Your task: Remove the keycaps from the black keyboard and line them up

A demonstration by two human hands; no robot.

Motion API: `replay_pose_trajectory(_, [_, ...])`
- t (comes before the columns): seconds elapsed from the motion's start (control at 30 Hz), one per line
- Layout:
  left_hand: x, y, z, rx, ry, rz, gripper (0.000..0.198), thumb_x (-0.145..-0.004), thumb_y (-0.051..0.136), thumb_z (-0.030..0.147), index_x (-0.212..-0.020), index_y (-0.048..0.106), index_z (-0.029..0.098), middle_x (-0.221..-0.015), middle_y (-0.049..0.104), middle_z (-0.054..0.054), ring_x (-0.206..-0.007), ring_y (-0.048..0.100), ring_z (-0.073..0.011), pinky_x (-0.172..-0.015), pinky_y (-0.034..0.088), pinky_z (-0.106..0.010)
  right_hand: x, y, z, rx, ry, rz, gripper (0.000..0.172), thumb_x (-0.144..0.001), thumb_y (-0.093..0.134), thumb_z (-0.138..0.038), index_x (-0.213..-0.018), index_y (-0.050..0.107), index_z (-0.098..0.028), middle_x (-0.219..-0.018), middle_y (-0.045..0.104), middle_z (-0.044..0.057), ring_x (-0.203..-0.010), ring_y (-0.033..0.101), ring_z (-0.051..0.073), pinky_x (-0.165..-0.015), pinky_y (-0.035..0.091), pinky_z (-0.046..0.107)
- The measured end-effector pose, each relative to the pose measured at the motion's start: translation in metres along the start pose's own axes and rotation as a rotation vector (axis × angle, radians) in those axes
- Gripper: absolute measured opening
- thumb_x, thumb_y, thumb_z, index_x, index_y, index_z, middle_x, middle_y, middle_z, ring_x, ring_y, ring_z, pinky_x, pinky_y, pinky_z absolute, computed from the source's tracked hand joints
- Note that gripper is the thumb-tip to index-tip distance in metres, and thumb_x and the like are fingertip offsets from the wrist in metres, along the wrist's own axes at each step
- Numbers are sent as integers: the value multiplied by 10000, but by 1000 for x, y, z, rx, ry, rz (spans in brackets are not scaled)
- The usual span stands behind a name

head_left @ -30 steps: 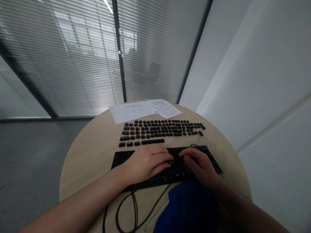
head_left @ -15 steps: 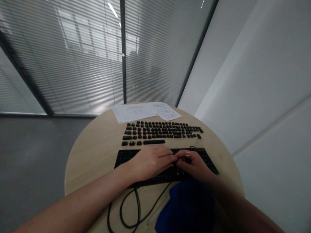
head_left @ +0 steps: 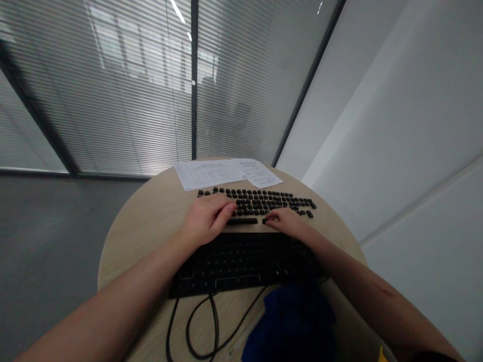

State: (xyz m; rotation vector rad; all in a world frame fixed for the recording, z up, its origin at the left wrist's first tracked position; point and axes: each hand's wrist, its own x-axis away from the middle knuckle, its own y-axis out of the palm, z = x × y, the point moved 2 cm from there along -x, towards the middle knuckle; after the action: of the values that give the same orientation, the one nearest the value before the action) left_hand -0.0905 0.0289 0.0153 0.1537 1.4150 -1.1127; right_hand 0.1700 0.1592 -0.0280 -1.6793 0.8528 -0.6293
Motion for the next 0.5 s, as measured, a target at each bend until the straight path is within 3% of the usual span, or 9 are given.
replay_pose_trajectory(0.1, [1, -2, -5, 13, -14, 23, 323, -1051, 456, 330, -936, 712, 171, -810, 752, -38, -743, 711, -172, -683, 534, -293, -10, 7, 3, 6, -5, 0, 218, -926, 720, -292, -1101, 826, -214, -1043, 833, 67, -972, 772, 251, -853, 558, 328])
replay_pose_trajectory(0.5, [-1, 2, -12, 69, 9, -107, 329, -1044, 439, 343, -911, 698, 189, -777, 720, -20, -714, 684, -169, -655, 489, -293, -12, 11, 4, 14, -36, 20, 237, -938, 711, -299, -1132, 825, -225, -1049, 833, 57, -974, 767, 242, -857, 555, 321])
